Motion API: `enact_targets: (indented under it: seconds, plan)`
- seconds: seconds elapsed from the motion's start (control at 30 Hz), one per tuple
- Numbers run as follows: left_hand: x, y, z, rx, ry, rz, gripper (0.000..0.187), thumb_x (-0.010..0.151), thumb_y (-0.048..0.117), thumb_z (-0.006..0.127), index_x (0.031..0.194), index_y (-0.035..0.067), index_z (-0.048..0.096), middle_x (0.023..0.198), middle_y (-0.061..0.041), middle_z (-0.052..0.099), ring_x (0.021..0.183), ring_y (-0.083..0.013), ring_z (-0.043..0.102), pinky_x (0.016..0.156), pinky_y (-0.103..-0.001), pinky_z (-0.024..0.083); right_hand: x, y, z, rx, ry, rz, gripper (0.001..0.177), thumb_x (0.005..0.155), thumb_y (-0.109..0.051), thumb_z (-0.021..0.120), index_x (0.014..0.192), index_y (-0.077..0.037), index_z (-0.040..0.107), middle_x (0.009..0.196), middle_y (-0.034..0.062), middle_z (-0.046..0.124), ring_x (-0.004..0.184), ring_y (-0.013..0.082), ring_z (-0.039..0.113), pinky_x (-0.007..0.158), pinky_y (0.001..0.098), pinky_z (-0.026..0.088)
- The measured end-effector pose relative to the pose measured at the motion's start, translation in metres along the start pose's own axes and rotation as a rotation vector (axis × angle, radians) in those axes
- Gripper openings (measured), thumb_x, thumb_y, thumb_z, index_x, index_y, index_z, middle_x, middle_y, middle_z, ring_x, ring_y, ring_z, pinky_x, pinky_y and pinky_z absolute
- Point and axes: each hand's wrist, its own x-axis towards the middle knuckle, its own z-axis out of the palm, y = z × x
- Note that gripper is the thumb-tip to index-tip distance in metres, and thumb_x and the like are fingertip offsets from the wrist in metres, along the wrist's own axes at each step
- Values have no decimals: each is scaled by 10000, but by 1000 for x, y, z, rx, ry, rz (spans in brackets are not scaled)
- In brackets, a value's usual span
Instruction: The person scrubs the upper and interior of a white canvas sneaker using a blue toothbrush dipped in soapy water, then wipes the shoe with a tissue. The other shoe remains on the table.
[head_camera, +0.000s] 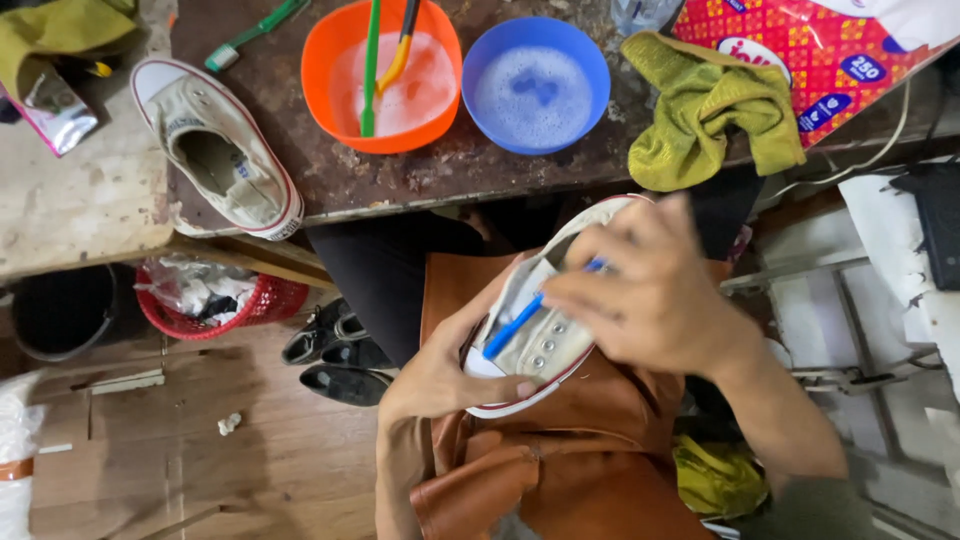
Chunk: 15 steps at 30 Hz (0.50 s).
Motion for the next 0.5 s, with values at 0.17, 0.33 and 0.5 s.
enact_targets:
  seconds: [0.17, 0.33, 0.5]
  plan:
    - [-3, 1, -2, 103, 7, -17, 964, 736, 172, 777, 1509, 79, 208, 1590, -95, 234, 1411, -162, 286, 1149, -302, 190, -1, 17, -1, 31, 61, 43, 136, 887, -348, 696, 863, -216, 719, 825, -50, 531, 880, 218, 363, 848, 381, 256]
    - [-4, -7, -8, 78, 17, 21, 970, 723, 86, 795, 1502, 61, 217, 1601, -105, 199, 1432, -152, 229, 1171, -298, 151, 2, 14, 3, 51, -79, 1, 97, 857, -349, 720, 919, -275, 716, 877, -86, 570, 869, 183, 387, 757, 362, 277]
    - [0, -4, -4, 34, 81, 82, 1020, 716, 78, 791, 1517, 78, 159, 1563, -98, 297, 1317, -183, 405, 1102, -322, 346, 8, -1, 5, 28, 1, 9, 175, 891, -361, 697, 834, -195, 708, 833, -54, 542, 827, 198, 359, 777, 373, 231]
